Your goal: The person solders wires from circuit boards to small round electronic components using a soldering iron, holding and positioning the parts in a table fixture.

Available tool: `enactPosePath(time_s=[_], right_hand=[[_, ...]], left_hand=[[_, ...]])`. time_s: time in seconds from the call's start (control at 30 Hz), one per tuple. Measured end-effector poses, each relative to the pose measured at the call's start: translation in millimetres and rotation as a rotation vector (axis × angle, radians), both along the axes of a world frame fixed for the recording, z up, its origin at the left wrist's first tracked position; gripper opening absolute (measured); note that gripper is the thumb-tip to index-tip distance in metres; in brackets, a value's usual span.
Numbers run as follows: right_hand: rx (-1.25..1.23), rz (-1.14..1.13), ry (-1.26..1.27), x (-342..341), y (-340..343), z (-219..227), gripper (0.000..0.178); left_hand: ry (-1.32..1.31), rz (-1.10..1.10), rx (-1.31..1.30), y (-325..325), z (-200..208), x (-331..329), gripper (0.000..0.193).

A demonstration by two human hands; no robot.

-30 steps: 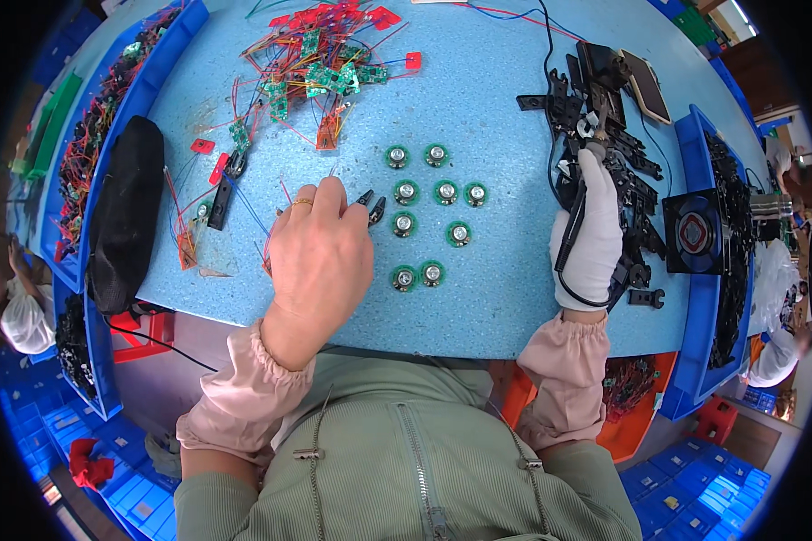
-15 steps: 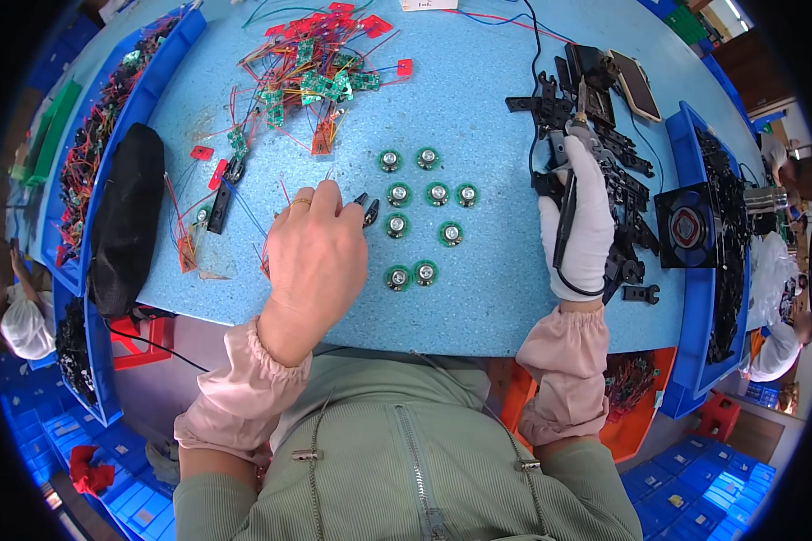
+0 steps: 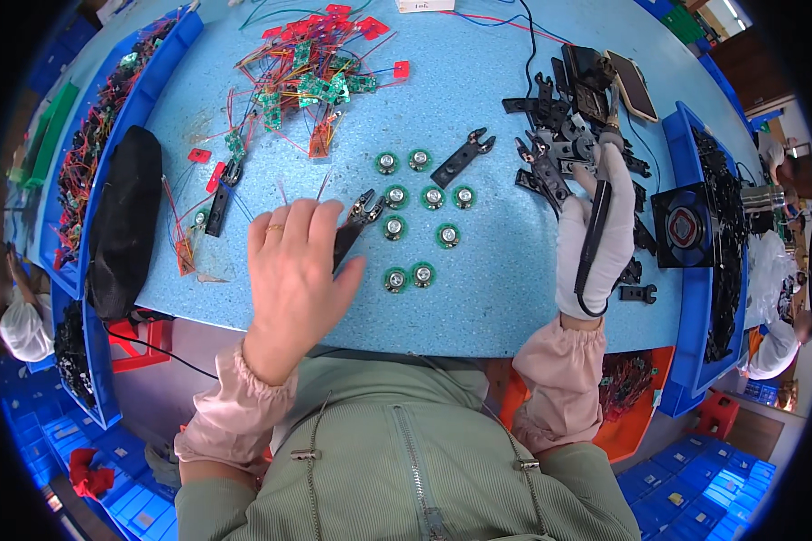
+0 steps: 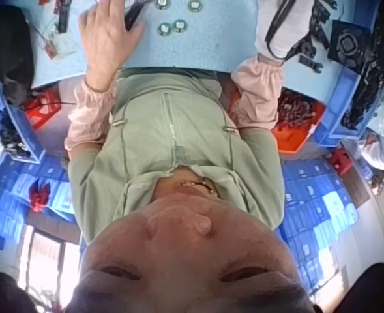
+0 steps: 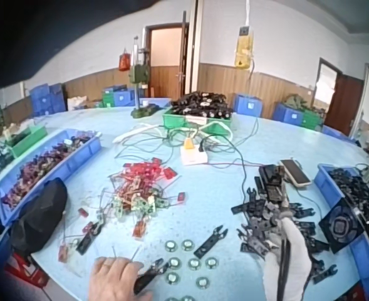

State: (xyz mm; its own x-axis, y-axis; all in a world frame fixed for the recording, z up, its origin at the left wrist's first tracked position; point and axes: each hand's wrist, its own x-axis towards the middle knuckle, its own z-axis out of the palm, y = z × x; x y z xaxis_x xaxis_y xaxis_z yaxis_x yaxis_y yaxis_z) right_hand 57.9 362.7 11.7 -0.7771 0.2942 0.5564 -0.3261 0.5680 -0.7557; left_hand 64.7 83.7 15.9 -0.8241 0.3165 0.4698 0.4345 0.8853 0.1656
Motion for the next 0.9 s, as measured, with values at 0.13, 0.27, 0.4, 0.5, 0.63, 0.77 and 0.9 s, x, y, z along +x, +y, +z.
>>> enactPosePath(time_s=[0.13,0.27,0.4,0.5,0.63,0.77,0.9], right_hand=[[-0.177,0.100,0.038,5,-16,1,0.078],[-0.114,0.127,-0.041,12,-31,-3,0.077],[-0.252,0.235,-0.051,11,-53,-1,0.074],[-0.285,0.299,-0.062,6,-64,0,0.073],[-0.236,0.377,-0.110,-5,-75,-8,0.075],[-0.269,0.221,-0.077,-16,-70,-28,0.072],[-0.240,0.134,-0.023,-19,-70,-10,0.073]], left_hand=[[-0.007,0.023,-0.027,-35,-17,6,0.050],[-0.023,0.154,-0.105,-77,-25,2,0.054],[0.078,0.279,-0.181,-121,-26,-9,0.055],[0.065,0.261,-0.066,-115,-13,-6,0.053],[-0.326,-0.153,0.889,-43,48,15,0.051],[-0.547,-0.342,1.442,-27,55,25,0.053],[-0.478,-0.376,1.421,-15,58,7,0.052]])
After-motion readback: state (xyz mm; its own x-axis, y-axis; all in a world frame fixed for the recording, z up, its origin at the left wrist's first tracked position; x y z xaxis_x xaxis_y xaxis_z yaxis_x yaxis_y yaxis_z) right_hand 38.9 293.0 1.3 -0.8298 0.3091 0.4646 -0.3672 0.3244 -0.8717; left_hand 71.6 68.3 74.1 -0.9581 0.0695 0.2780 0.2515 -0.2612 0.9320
